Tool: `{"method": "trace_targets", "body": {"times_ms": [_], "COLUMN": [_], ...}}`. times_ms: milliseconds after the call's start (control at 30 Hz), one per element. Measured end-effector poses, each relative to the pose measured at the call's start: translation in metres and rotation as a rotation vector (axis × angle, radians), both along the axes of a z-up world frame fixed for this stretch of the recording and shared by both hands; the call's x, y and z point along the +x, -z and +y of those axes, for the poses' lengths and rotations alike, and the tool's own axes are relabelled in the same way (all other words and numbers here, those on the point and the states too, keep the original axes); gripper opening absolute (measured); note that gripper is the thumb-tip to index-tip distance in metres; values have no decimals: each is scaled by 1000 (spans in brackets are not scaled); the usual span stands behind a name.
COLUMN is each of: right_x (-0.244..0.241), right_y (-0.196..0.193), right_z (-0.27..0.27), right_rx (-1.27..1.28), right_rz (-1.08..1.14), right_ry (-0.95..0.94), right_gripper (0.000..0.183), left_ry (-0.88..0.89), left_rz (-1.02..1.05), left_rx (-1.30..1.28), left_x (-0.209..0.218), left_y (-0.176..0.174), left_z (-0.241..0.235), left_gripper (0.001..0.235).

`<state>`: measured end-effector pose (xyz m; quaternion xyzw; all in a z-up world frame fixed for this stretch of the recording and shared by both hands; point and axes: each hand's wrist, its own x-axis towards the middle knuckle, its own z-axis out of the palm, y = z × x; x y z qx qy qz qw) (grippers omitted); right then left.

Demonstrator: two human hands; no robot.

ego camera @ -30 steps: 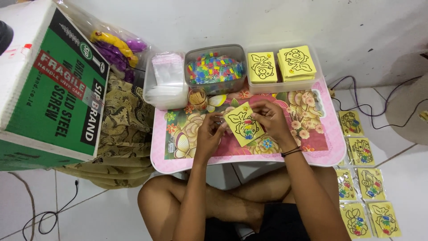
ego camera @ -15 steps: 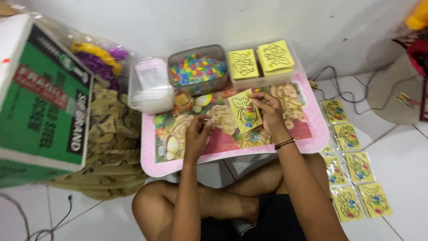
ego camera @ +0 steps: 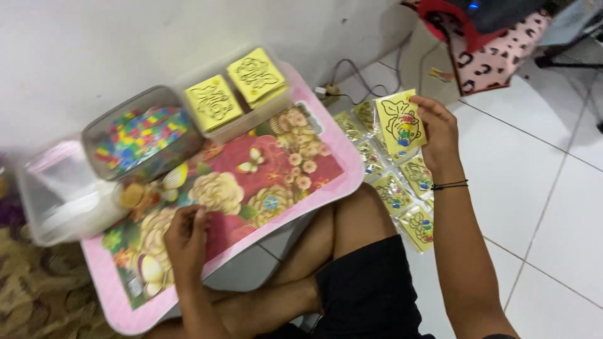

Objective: The person sits on the floor and assembles small craft kits. They place a yellow card with a fish outline into a clear plastic bag, add colorful plastic pieces, and seal the bag. The completed kits are placed on the floor to the right.

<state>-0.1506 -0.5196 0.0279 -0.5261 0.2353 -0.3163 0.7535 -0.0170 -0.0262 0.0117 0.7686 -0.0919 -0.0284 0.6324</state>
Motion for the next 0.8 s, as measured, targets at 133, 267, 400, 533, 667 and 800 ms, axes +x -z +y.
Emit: {"method": "trace_targets", "body": {"times_ms": [133, 267, 400, 533, 667, 800], "right_x": [-12, 1, 27, 68, 117, 162], "right_y": [43, 87, 135, 171, 201, 225], "right_z": [-43, -73, -98, -98, -88, -76], "right_rx": [-62, -115, -148, -220, -427, -715], "right_rz": [93, 249, 375, 519, 470, 524], "right_ry": [57, 98, 49, 21, -47, -124], "right_gripper": [33, 35, 32, 31, 34, 34], "left_ry": [-5, -34, -104, -94, -116, -183], "left_rz": [9, 11, 80, 87, 24, 16], "left_rx": [56, 97, 128, 90, 152, 208], "left_x": [-2, -3, 0, 5, 13, 22], "left_y": [-1, 0, 4, 17, 32, 54], "left_z": [-6, -10, -13, -8, -1, 10], "left_gripper": [14, 14, 14, 16, 18, 15]}}
